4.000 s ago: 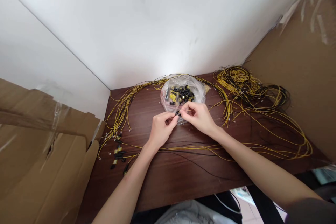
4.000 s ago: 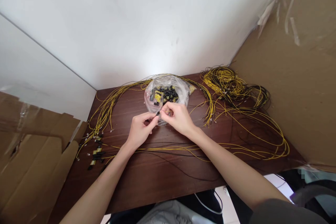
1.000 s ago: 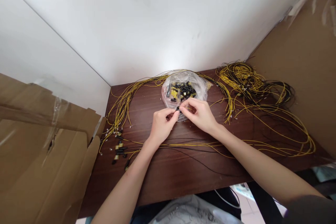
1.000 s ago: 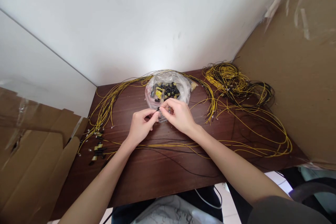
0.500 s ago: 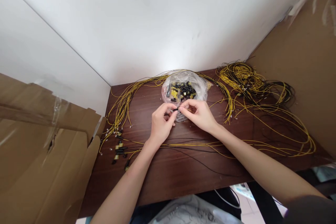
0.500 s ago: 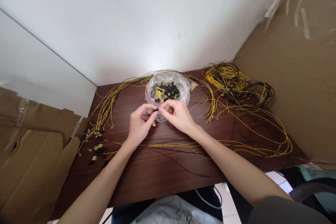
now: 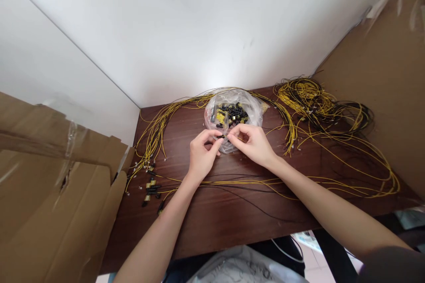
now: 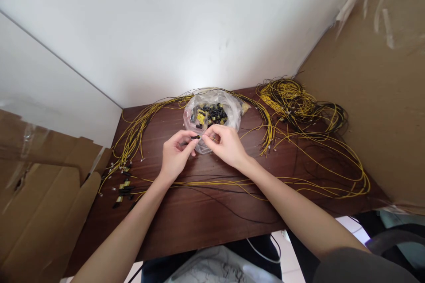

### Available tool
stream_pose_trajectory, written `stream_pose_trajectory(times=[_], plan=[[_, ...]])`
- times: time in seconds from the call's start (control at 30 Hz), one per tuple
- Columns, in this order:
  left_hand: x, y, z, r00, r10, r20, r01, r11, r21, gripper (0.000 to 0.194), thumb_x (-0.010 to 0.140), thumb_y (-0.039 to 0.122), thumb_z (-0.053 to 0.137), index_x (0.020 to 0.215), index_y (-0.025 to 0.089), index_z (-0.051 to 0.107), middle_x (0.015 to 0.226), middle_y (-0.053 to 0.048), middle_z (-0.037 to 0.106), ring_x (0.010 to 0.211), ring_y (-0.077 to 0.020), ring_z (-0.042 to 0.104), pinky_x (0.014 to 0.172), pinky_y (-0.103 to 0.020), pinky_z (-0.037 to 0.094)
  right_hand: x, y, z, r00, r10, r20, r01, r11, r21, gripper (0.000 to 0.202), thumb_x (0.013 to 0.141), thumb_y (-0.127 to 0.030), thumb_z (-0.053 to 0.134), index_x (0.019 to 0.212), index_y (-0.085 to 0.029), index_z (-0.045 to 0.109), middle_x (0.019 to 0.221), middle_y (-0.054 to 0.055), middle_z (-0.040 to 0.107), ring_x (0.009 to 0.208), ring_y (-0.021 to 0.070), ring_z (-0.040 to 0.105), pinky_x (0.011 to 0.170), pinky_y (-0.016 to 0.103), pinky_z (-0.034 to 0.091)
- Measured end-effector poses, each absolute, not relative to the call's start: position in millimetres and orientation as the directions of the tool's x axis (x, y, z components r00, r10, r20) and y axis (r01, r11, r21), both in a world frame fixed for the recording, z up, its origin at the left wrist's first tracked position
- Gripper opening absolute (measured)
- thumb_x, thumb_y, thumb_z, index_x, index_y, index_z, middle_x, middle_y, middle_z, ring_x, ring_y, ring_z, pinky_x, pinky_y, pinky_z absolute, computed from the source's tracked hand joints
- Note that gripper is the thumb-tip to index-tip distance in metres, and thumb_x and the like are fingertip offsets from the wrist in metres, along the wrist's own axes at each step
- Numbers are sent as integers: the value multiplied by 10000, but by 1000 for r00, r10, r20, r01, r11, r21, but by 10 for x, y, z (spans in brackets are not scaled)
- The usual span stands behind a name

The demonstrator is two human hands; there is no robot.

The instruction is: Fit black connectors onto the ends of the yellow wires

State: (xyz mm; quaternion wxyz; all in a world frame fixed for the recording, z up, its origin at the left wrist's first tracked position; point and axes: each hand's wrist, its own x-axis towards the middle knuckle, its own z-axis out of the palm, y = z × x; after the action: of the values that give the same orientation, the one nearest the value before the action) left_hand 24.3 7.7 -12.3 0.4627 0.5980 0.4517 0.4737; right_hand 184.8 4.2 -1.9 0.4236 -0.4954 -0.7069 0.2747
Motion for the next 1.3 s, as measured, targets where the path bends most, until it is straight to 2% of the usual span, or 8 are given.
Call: stream_pose_trajectory(times=[0.3, 0.53, 1.3], plan=[[258, 63, -88, 171, 975, 142, 111, -163, 980, 129, 720, 213, 637, 829, 145, 636, 721, -7, 577, 493, -58, 508, 410, -151, 471, 1838, 37, -35, -179, 923, 340, 461, 384, -800, 131, 821, -234, 545, 744, -150, 611, 695, 19, 622, 607, 119, 529, 549, 225, 381], [237, 81, -95, 141, 986, 94, 74, -105, 992, 166, 723, 232, 659, 846, 133, 611, 653, 9, 587, 420, -55, 512, 406, -162, 442, 1849, 40, -13, -131, 932, 337, 492, 357, -794, 124, 809, -240, 566, 749, -150, 627, 675, 10, 617, 544, 101, 488, 511, 217, 364], [243, 76, -102, 164, 982, 97, 109, -115, 987, 151, 708, 198, 647, 844, 133, 633, 647, 17, 558, 433, -46, 497, 401, -147, 450, 1832, 28, -28, -183, 920, 347, 497, 391, -775, 116, 825, -219, 545, 753, -155, 610, 710, 21, 622, 622, 126, 536, 561, 235, 381]])
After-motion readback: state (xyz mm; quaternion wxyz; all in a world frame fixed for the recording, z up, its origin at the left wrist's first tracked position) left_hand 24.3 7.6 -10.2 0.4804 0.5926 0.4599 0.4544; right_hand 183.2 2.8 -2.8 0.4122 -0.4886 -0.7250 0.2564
